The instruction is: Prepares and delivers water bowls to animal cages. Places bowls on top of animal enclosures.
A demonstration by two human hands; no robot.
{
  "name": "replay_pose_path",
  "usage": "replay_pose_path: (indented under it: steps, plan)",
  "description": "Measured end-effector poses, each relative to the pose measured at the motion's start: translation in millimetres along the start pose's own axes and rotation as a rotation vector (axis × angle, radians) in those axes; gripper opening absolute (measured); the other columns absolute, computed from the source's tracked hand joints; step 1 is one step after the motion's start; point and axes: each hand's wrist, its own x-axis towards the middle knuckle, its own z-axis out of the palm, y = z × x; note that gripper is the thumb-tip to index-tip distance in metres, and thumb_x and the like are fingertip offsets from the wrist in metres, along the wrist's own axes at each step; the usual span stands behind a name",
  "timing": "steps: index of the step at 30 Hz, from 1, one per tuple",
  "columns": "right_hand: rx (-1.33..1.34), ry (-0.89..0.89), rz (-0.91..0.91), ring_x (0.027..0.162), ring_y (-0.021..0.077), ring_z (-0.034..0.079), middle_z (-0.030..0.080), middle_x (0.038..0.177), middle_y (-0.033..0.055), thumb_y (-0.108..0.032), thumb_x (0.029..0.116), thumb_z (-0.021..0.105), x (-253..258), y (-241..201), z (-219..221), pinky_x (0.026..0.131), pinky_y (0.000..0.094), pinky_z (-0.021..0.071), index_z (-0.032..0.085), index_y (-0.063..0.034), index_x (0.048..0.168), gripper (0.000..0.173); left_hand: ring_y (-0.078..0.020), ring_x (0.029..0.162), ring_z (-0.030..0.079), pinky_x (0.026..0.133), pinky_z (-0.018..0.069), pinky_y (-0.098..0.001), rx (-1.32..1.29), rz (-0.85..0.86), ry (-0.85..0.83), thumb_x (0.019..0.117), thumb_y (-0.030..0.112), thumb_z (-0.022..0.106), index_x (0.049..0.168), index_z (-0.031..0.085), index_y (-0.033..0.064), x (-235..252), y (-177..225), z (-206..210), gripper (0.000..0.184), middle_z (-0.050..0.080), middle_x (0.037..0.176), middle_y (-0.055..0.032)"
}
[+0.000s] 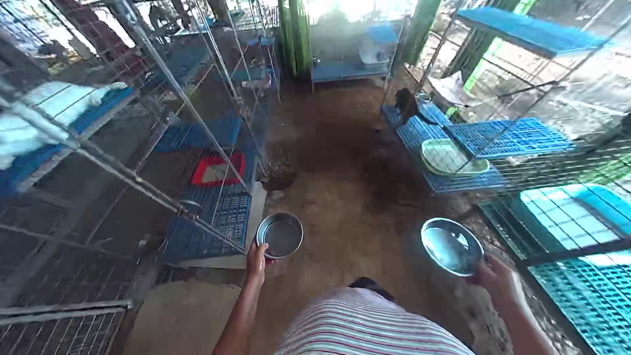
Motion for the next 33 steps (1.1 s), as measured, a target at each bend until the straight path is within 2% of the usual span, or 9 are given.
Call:
replay_pose_path:
  steps: [6,9,11,14,16,21,25,29,33]
  plan:
    - [-0.097,-0.01,-0.02,0.071,0.0299,0.067,0.067,0.1,0.0284,-0.003,0.102,0.051,146.8,-80.0,66.1,0.068,0.0502,0.0567,0.055,0.0085,0.133,0.033,-0.0156,0.062,0.062,0.053,0.0538,-0.03,-0.005,0.037,-0.006,0.1092,0.012,0.038,0.15,0.036,0.0012,153.2,66.7,95.3,0.043,0.06,0.104,-0.0174]
    - [-0.127,-0.039,-0.094,0.075,0.0343,0.068,0.067,0.104,0.0308,-0.002,0.1003,0.052,238.8,-107.2,99.2,0.071,0.0555,0.0567,0.055,0.0089,0.136,0.037,-0.017,0.063,0.062,0.053,0.0532,-0.0314,0.0,0.037,0.04,0.1104,0.015,0.038,0.152,0.036,0.0035,224.3,92.6,141.5,0.043,0.061,0.107,-0.0185]
    - [-0.119,-0.058,-0.137,0.071,0.0331,0.068,0.068,0.102,0.0302,-0.001,0.0997,0.053,304.3,-133.0,122.0,0.067,0.0538,0.0573,0.055,0.0091,0.135,0.037,-0.0165,0.063,0.062,0.053,0.0535,-0.0312,-0.013,0.037,0.081,0.1111,0.016,0.037,0.153,0.035,0.0027,264.1,115.9,174.8,0.043,0.061,0.106,-0.0184]
    - [-0.143,-0.125,-0.127,0.075,0.0366,0.068,0.068,0.103,0.0306,-0.003,0.101,0.052,383.8,-190.8,164.1,0.07,0.0565,0.0569,0.056,0.0087,0.134,0.036,-0.0161,0.063,0.062,0.054,0.0539,-0.0306,0.002,0.03,0.128,0.1113,0.016,0.036,0.151,0.036,-0.0001,323.3,159.2,209.9,0.042,0.06,0.104,-0.0186]
    - [-0.156,-0.165,-0.132,0.077,0.0356,0.069,0.067,0.105,0.0304,-0.004,0.1021,0.05,436.8,-231.6,186.7,0.072,0.056,0.0569,0.055,0.0084,0.135,0.036,-0.016,0.063,0.062,0.055,0.0538,-0.0304,0.016,0.024,0.14,0.1117,0.017,0.035,0.15,0.036,-0.0011,367.1,181.7,232.6,0.042,0.059,0.104,-0.0183]
    - [-0.144,-0.203,-0.235,0.067,0.0247,0.067,0.068,0.1,0.0251,-0.006,0.1014,0.051,574.8,-309.1,250.4,0.063,0.0455,0.0582,0.053,0.0084,0.136,0.038,-0.0179,0.071,0.064,0.059,0.0555,-0.0326,0.075,0.028,0.12,0.1126,0.019,0.033,0.153,0.033,0.0007,487.0,237.5,280.8,0.044,0.058,0.117,-0.0212]
    - [-0.076,-0.201,-0.251,0.065,0.017,0.066,0.067,0.095,0.0196,-0.006,0.0999,0.049,665.1,-366.8,308.8,0.061,0.0377,0.0585,0.052,0.0087,0.135,0.038,-0.0187,0.072,0.065,0.059,0.0562,-0.0327,0.049,0.044,0.108,0.1122,0.018,0.036,0.153,0.033,0.0019,589.7,285.2,324.6,0.044,0.059,0.116,-0.0215]
    - [-0.048,-0.155,-0.217,0.064,0.0173,0.065,0.066,0.095,0.0208,-0.004,0.1007,0.049,743.1,-427.0,362.1,0.061,0.0376,0.0577,0.052,0.0096,0.135,0.037,-0.0206,0.075,0.065,0.062,0.057,-0.0353,0.022,0.044,0.084,0.112,0.017,0.034,0.155,0.029,0.0021,683.9,337.3,371.1,0.046,0.057,0.12,-0.0234]
    - [-0.116,-0.174,-0.181,0.07,0.0246,0.067,0.066,0.102,0.0262,-0.004,0.1019,0.048,822.8,-474.1,407.1,0.066,0.0441,0.0581,0.052,0.009,0.136,0.037,-0.0178,0.072,0.065,0.062,0.0564,-0.0325,0.035,0.031,0.079,0.1129,0.018,0.032,0.155,0.029,0.0013,773.8,386.0,421.8,0.045,0.058,0.117,-0.0218]
